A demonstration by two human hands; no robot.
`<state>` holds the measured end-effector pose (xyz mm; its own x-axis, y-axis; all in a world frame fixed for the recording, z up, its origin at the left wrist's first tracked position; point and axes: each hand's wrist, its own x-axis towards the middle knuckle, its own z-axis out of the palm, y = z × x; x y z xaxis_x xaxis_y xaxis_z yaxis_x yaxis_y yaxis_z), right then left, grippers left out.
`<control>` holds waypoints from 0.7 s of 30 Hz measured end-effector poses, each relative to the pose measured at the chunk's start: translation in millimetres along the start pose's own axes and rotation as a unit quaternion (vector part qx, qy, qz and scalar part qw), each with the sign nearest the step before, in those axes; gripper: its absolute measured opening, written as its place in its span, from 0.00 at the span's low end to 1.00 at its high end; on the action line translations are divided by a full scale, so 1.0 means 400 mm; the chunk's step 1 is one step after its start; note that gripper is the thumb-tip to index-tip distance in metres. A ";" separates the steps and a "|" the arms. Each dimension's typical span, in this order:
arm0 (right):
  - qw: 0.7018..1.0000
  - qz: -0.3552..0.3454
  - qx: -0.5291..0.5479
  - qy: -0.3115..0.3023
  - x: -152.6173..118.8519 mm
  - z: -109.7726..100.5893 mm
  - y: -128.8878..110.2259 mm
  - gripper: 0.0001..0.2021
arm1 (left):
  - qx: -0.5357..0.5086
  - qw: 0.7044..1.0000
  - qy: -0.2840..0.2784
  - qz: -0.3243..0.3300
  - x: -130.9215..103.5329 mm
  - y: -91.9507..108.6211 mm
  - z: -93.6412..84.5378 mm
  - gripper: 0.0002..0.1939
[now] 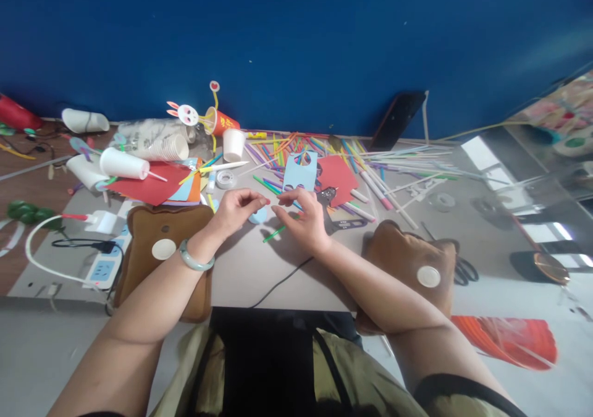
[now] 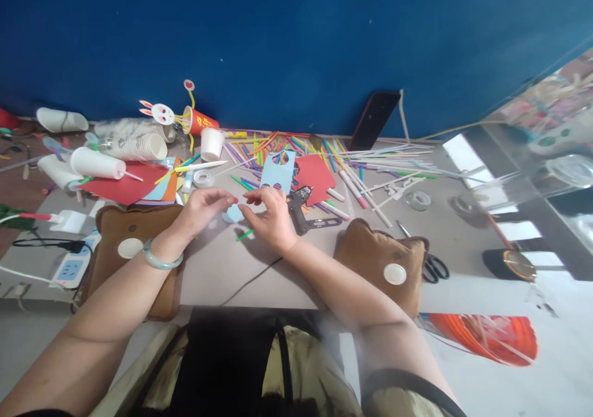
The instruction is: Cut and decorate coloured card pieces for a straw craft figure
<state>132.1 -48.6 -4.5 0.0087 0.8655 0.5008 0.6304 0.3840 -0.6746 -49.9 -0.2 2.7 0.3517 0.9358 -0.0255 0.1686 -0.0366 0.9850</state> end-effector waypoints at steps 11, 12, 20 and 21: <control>0.998 0.038 0.037 -0.024 0.003 0.008 -0.001 0.06 | 0.098 0.985 -0.016 0.141 -0.009 -0.001 0.008 0.11; 0.998 0.037 0.036 -0.028 0.004 0.008 0.000 0.06 | 0.117 0.981 -0.015 0.151 -0.009 -0.001 0.008 0.11; 0.997 0.060 0.043 -0.031 0.015 0.001 0.010 0.08 | 0.175 0.968 0.006 0.178 -0.006 -0.007 0.005 0.11; 0.996 0.068 0.060 -0.016 0.022 -0.010 0.008 0.09 | 0.173 0.970 0.004 0.170 -0.005 -0.007 0.003 0.11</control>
<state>137.3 -40.8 -0.1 0.0621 0.9215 0.3835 0.5281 0.2957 -0.7961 -49.8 -2.5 -0.3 0.4347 0.8514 0.2936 0.3434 -0.4581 0.8199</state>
